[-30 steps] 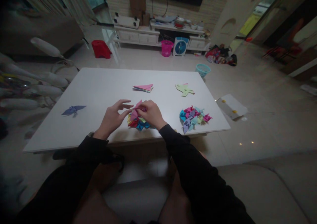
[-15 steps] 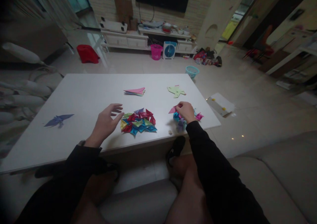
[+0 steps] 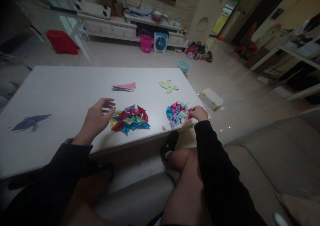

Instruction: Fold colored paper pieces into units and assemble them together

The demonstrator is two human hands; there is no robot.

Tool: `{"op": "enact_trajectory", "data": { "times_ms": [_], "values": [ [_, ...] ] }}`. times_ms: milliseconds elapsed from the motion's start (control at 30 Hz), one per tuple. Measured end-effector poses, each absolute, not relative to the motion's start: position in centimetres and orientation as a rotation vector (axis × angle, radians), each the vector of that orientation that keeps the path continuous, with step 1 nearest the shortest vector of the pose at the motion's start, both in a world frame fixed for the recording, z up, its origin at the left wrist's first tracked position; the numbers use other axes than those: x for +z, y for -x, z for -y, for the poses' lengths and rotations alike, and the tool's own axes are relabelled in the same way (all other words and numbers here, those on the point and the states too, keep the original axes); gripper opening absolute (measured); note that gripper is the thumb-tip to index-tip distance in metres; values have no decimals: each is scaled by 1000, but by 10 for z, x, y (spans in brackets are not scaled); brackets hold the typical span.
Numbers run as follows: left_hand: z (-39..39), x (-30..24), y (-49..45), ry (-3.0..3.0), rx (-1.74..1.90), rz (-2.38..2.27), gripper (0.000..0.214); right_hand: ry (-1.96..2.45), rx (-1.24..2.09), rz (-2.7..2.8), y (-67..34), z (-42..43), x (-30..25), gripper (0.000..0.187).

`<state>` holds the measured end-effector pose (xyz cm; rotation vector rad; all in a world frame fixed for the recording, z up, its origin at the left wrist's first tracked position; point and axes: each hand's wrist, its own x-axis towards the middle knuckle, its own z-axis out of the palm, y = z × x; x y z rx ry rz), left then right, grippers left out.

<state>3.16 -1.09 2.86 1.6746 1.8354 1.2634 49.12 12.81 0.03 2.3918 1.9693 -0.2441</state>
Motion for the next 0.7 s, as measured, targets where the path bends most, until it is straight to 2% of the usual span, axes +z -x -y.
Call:
{"op": "enact_trajectory", "data": {
  "times_ms": [433, 700],
  "values": [
    [16, 32, -25, -1636, 1228, -1860, 31, -2308, -238, -1874, -475, -141, -34, 29],
    [18, 35, -25, -1653, 1114, -1926, 33, -2295, -206, -1935, -459, -137, -16, 28]
  ]
}}
